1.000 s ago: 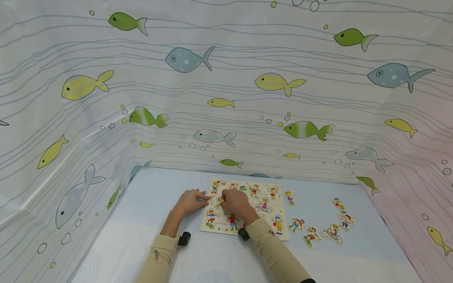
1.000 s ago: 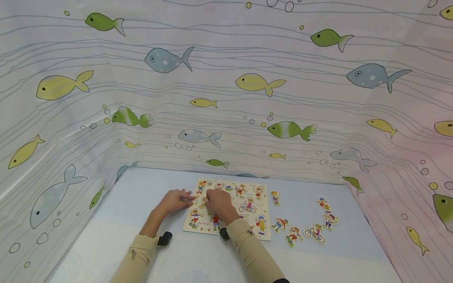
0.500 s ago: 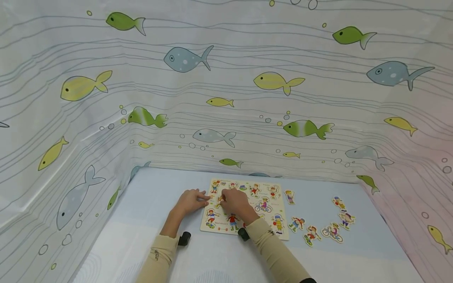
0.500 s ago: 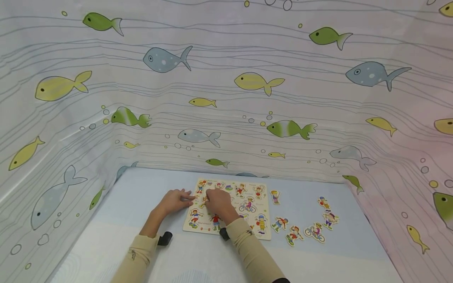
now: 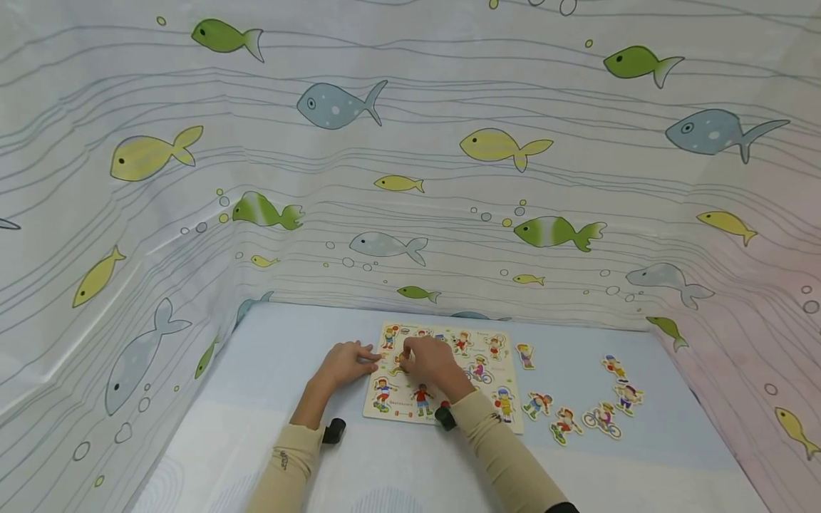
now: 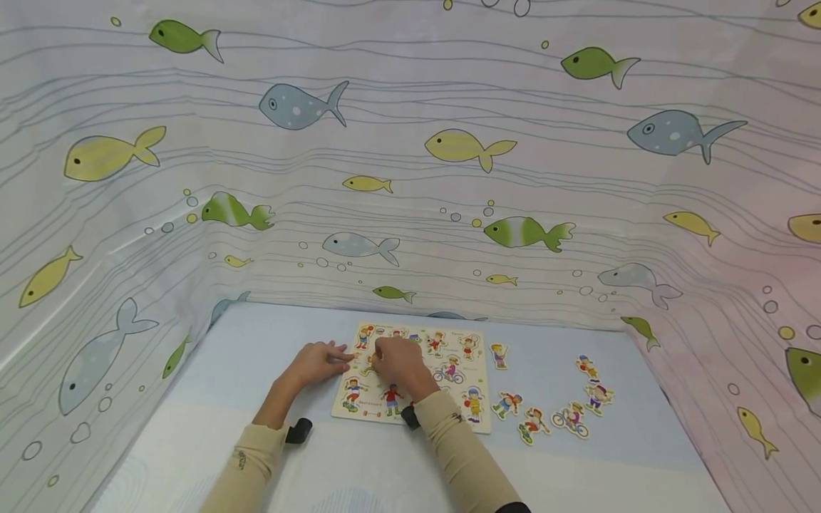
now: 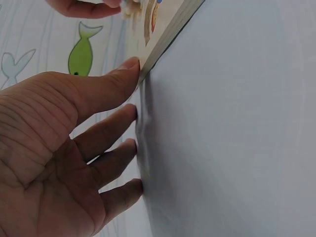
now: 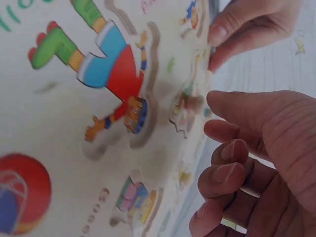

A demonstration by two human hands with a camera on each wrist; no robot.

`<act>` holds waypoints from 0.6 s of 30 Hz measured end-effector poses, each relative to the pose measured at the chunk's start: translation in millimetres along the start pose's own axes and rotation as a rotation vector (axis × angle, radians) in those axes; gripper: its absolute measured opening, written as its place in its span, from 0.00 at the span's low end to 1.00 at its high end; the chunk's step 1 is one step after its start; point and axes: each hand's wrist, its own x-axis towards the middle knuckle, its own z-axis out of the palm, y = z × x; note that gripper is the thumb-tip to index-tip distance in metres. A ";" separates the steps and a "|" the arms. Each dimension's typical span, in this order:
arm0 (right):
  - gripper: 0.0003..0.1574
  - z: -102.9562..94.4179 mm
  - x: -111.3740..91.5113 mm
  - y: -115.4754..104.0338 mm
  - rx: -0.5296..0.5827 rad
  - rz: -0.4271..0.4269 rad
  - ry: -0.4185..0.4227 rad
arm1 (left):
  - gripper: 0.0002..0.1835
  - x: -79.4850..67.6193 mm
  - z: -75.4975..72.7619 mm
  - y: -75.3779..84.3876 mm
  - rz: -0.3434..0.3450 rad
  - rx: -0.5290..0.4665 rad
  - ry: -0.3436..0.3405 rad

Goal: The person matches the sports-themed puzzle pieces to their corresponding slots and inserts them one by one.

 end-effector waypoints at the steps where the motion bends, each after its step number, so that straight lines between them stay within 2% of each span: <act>1: 0.09 -2.9 -0.7 0.6 0.013 -0.004 0.003 | 0.13 0.1 0.0 0.2 -0.004 -0.004 -0.002; 10: 0.11 -21.9 -9.0 8.6 0.017 -0.040 0.055 | 0.13 -0.1 -0.8 0.7 -0.009 0.007 -0.009; 18: 0.10 -33.4 -16.9 16.8 0.066 -0.052 0.077 | 0.12 -1.3 -1.3 1.9 0.004 0.007 -0.007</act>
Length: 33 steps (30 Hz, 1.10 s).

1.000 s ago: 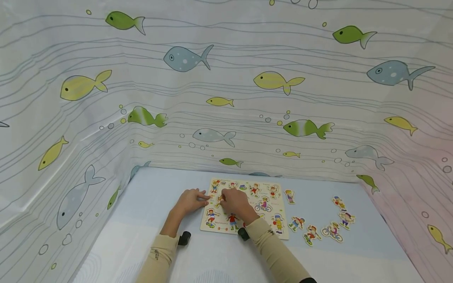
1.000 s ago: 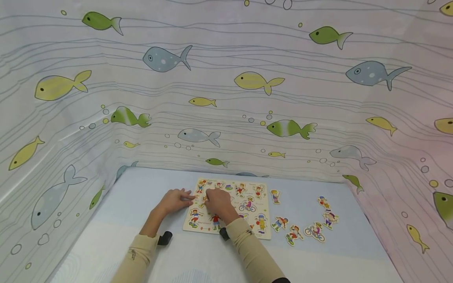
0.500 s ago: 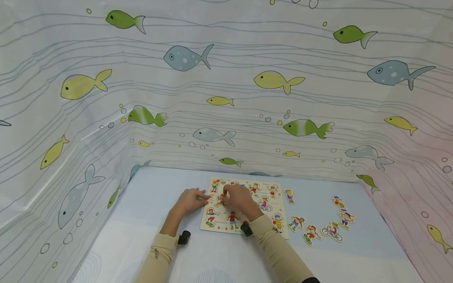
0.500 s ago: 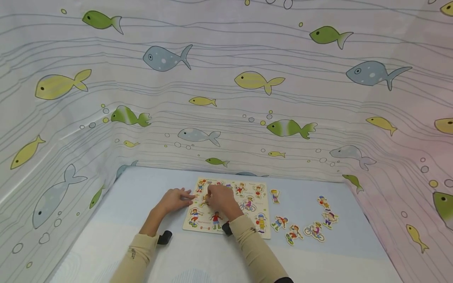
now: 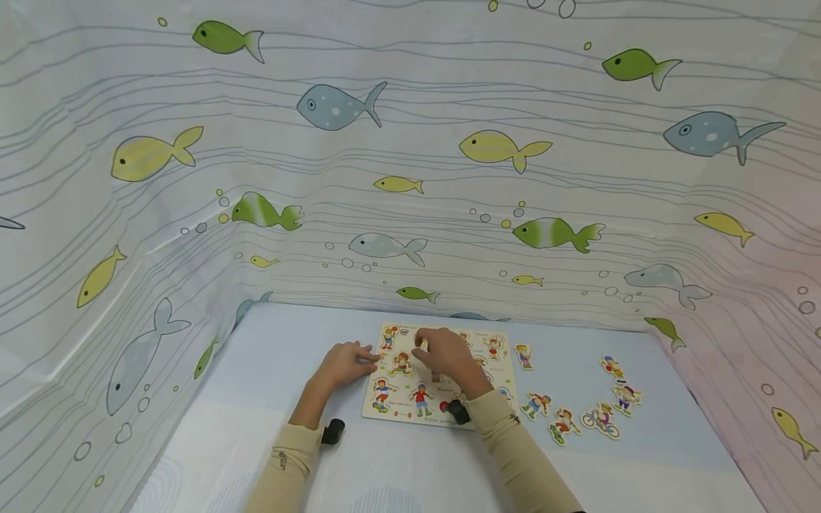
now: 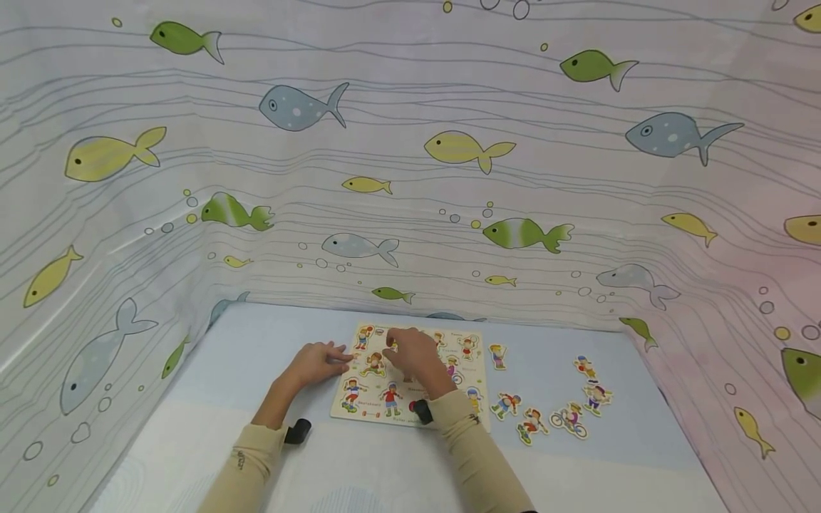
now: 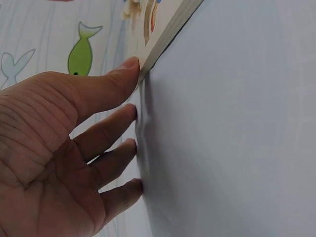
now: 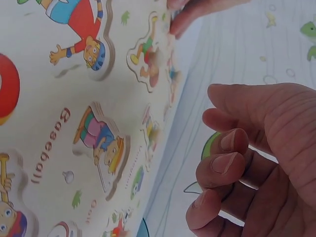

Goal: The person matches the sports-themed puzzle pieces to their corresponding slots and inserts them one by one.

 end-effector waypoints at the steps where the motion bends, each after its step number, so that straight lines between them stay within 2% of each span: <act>1: 0.10 -0.5 -0.3 1.1 0.001 0.001 0.001 | 0.12 -0.3 0.0 0.0 0.002 -0.001 0.000; 10: 0.11 -4.5 -5.7 5.1 -0.012 -0.002 0.044 | 0.12 0.3 0.7 -1.4 -0.001 -0.003 0.007; 17: 0.12 -7.9 -12.1 2.0 -0.007 0.013 0.040 | 0.13 1.1 1.2 -1.7 -0.002 0.002 0.009; 22: 0.14 -10.4 -16.5 1.3 -0.004 -0.004 0.036 | 0.12 -0.3 0.5 -1.2 -0.001 0.002 0.014; 33: 0.12 -10.2 -28.0 5.3 -0.023 -0.046 0.076 | 0.12 0.6 2.0 0.0 -0.009 -0.009 0.021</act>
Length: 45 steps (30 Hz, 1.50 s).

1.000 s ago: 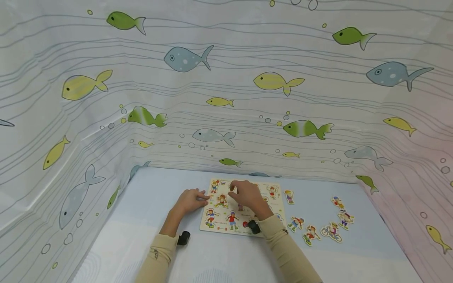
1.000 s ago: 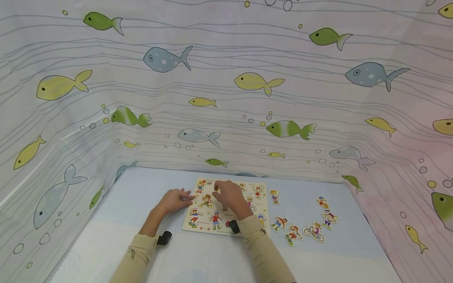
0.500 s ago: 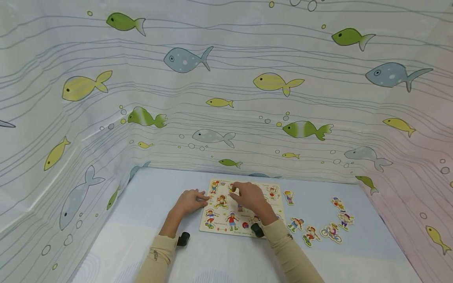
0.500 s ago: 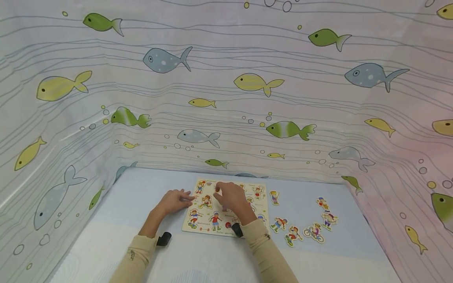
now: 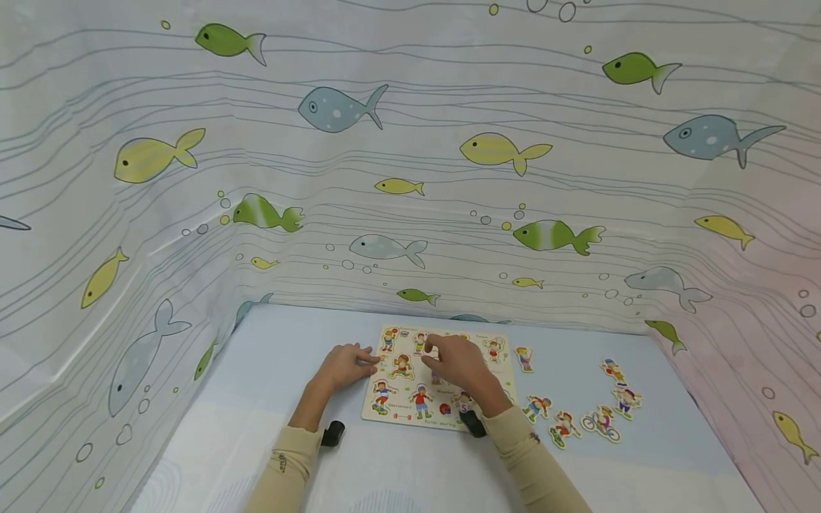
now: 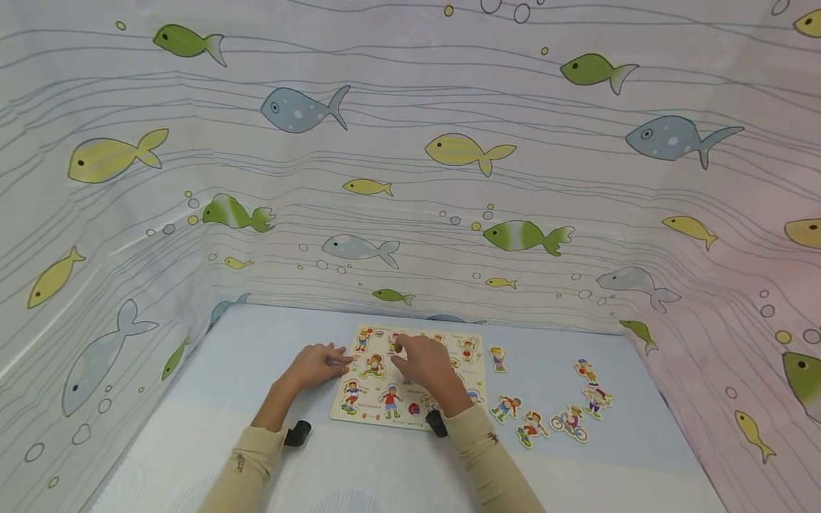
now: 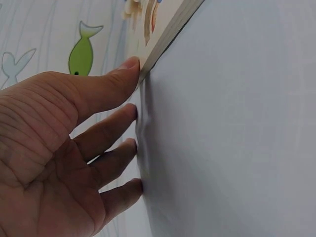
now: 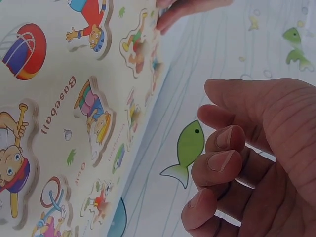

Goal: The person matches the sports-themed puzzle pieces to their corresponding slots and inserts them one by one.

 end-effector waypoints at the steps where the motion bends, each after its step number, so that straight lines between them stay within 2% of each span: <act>1: 0.12 -0.8 -0.9 -0.3 -0.007 -0.001 0.000 | 0.12 -0.3 0.0 0.4 0.000 -0.003 0.000; 12: 0.12 -13.2 -11.1 -5.0 -0.020 0.009 0.002 | 0.12 -2.3 -0.1 1.5 -0.007 -0.005 -0.002; 22: 0.11 -12.8 -17.4 3.4 -0.031 0.008 0.012 | 0.12 -0.2 1.3 -1.9 0.001 -0.008 0.010; 28: 0.12 -13.3 -22.4 6.6 -0.008 0.038 0.009 | 0.12 0.2 1.8 -2.6 0.003 0.004 0.009; 33: 0.12 -13.1 -26.1 12.6 -0.033 0.049 0.014 | 0.12 0.9 2.0 -3.1 -0.005 0.010 0.000; 41: 0.10 -20.2 -32.2 20.3 -0.025 0.040 0.032 | 0.12 3.4 3.5 -4.4 -0.010 0.015 -0.004; 45: 0.12 -25.6 -36.0 23.4 -0.024 0.062 0.036 | 0.12 3.3 3.6 -4.4 -0.008 0.009 -0.004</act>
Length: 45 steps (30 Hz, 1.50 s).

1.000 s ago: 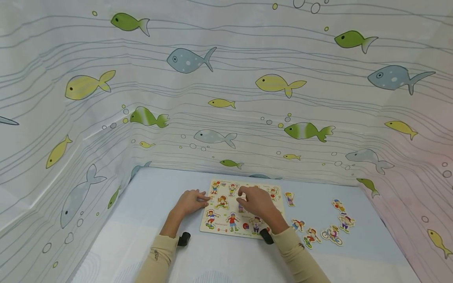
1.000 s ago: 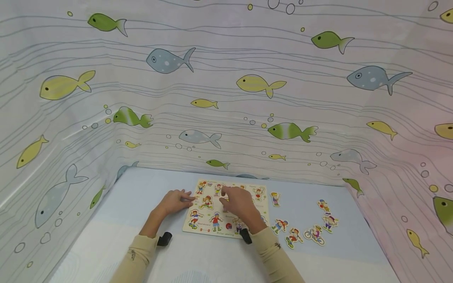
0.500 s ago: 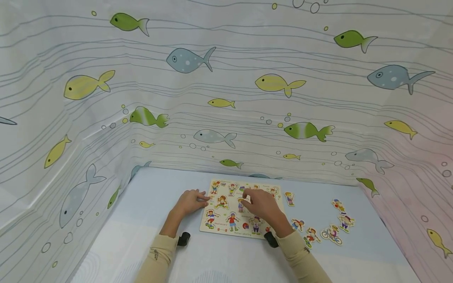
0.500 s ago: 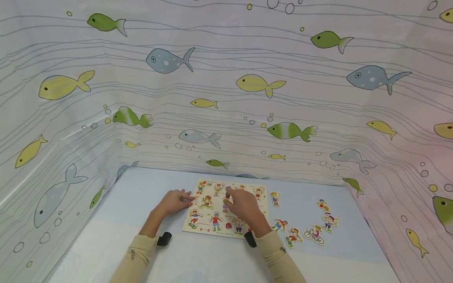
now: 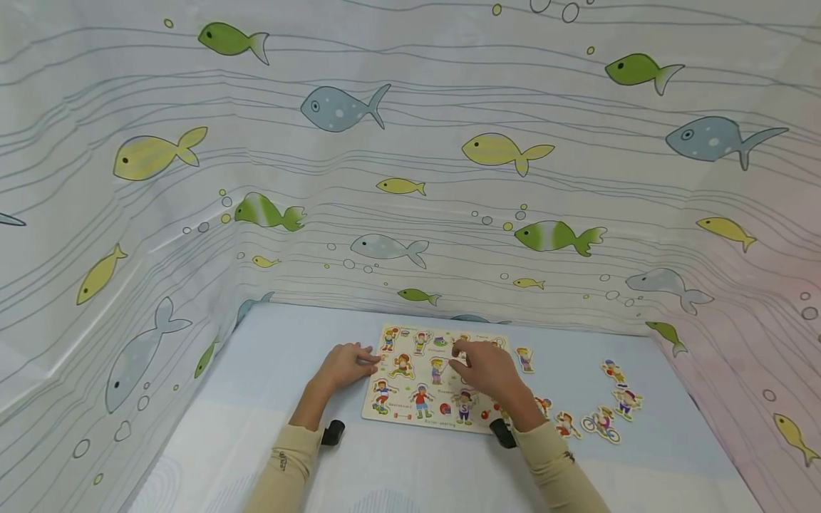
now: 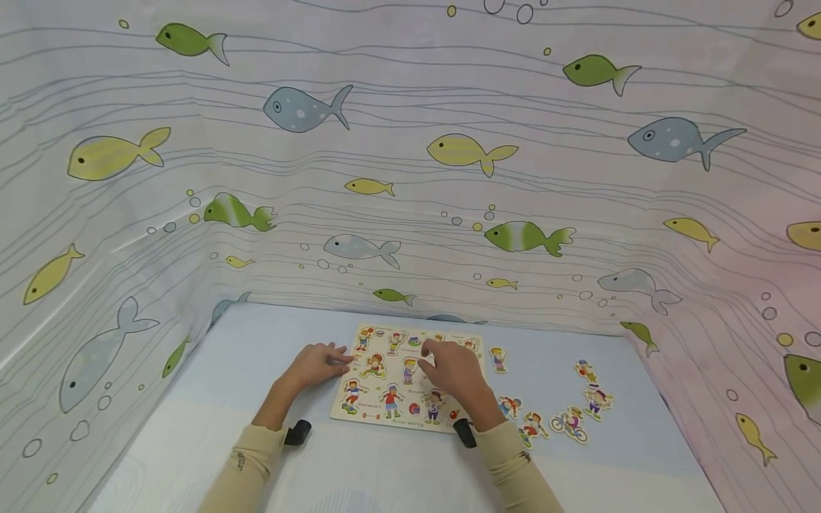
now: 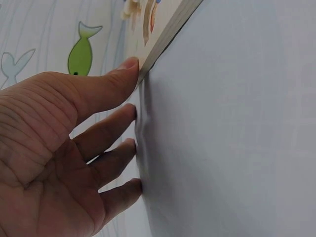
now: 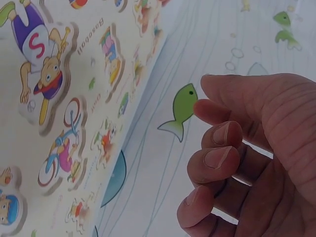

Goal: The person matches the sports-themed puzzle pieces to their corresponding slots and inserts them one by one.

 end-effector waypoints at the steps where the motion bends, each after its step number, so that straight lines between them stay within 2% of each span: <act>1: 0.12 -1.4 -1.0 0.8 0.001 0.005 0.004 | 0.12 -0.3 -0.4 0.1 0.005 -0.004 0.002; 9: 0.13 -9.3 -4.7 12.4 0.014 0.088 -0.024 | 0.12 -1.8 -3.0 0.7 0.012 -0.021 0.008; 15: 0.14 -14.4 -8.7 19.4 0.035 0.130 -0.010 | 0.12 -2.7 -4.5 1.9 0.006 -0.033 0.009; 24: 0.14 -17.7 -10.7 33.2 0.017 0.145 -0.001 | 0.12 -5.0 -3.3 3.6 0.030 -0.020 0.023; 33: 0.14 -15.1 -11.1 47.4 0.021 0.170 0.006 | 0.12 -3.7 -1.3 0.3 -0.008 -0.012 0.011; 45: 0.15 -23.3 -12.8 66.1 0.020 0.185 0.007 | 0.12 -4.4 -4.0 2.6 -0.003 -0.031 0.004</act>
